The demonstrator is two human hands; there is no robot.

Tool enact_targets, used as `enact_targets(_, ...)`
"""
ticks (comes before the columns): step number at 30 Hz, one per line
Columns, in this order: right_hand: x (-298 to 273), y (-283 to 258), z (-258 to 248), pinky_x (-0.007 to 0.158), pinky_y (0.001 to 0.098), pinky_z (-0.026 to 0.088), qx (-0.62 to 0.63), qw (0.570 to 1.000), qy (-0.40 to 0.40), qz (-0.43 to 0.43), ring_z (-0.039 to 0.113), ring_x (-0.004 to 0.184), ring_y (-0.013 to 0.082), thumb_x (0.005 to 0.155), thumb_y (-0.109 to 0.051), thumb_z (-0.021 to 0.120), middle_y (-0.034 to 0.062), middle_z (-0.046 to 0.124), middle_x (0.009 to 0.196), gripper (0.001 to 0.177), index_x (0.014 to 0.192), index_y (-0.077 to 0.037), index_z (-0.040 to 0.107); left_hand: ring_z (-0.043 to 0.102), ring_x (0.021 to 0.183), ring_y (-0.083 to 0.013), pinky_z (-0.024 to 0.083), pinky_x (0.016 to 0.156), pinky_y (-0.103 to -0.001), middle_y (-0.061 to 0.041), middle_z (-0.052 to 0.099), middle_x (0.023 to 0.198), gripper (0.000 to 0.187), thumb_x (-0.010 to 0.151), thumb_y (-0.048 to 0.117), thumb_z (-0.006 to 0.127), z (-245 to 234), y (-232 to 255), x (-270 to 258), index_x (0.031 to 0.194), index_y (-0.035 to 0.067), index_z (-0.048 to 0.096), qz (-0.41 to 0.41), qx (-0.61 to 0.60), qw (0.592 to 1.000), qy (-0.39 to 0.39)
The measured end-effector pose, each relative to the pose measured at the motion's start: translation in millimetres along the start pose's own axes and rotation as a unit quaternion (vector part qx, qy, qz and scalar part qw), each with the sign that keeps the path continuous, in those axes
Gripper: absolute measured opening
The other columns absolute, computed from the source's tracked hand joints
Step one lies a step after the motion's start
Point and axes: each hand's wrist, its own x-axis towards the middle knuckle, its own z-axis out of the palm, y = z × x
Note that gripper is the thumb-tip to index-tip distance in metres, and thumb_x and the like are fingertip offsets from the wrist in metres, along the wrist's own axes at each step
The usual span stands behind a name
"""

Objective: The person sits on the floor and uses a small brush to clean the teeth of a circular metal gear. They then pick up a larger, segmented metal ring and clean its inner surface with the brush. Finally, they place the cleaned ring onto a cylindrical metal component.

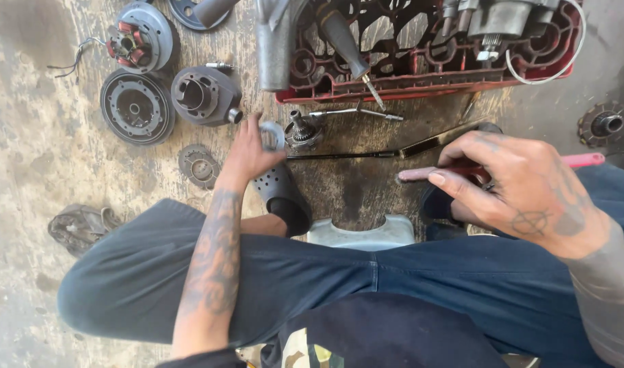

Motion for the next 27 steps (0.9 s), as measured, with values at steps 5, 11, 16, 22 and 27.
enact_targets(5,2,-1,-4,0.069,0.0378,0.051,0.002,1.0,-0.002,-0.009,0.068,0.072,0.0246,0.096,-0.032,0.068,0.0049,0.073,0.087,0.026,0.105,-0.008,0.068,0.048,0.135,-0.0373,0.037,0.115,-0.06,-0.023,0.037,0.154,0.087,0.086,0.032,0.071,19,7,56,0.153,0.011,0.02,-0.096,-0.07,0.993,0.007)
enact_targets(11,-3,8,-9,0.064,0.036,0.049,-0.016,1.0,0.018,0.005,0.064,0.067,0.0223,0.097,-0.03,0.069,0.0053,0.069,0.081,0.025,0.101,-0.006,0.068,0.05,0.133,-0.0368,0.038,0.111,-0.051,-0.022,0.046,0.146,0.08,0.081,0.038,0.066,66,-21,96,0.147,0.007,0.032,-0.098,-0.227,0.966,0.075)
enact_targets(16,-2,11,-8,0.064,0.0344,0.048,-0.007,0.999,0.043,-0.004,0.061,0.066,0.0215,0.092,-0.022,0.073,0.0035,0.067,0.078,0.019,0.1,-0.005,0.067,0.058,0.129,-0.0375,0.04,0.112,-0.059,-0.027,0.038,0.155,0.083,0.091,0.038,0.061,58,-29,91,0.154,0.004,0.019,-0.118,-0.235,0.965,0.014)
enact_targets(22,0,14,-8,0.073,0.0378,0.052,-0.019,0.998,0.043,-0.032,0.068,0.079,0.025,0.097,-0.028,0.07,0.0062,0.072,0.09,0.024,0.105,-0.006,0.067,0.071,0.091,-0.0197,0.058,0.074,-0.027,-0.015,0.06,0.139,0.066,0.086,0.031,0.069,74,-9,87,0.143,0.006,0.047,-0.065,-0.284,0.955,-0.051)
enact_targets(27,-1,14,-9,0.072,0.0365,0.051,-0.022,0.999,0.043,-0.014,0.068,0.077,0.0229,0.098,-0.028,0.072,0.0046,0.072,0.089,0.022,0.105,-0.008,0.069,0.028,0.143,-0.0466,0.035,0.115,-0.062,-0.023,0.032,0.157,0.101,0.074,0.047,0.089,109,7,91,0.151,0.005,0.039,-0.007,0.1,0.995,-0.014)
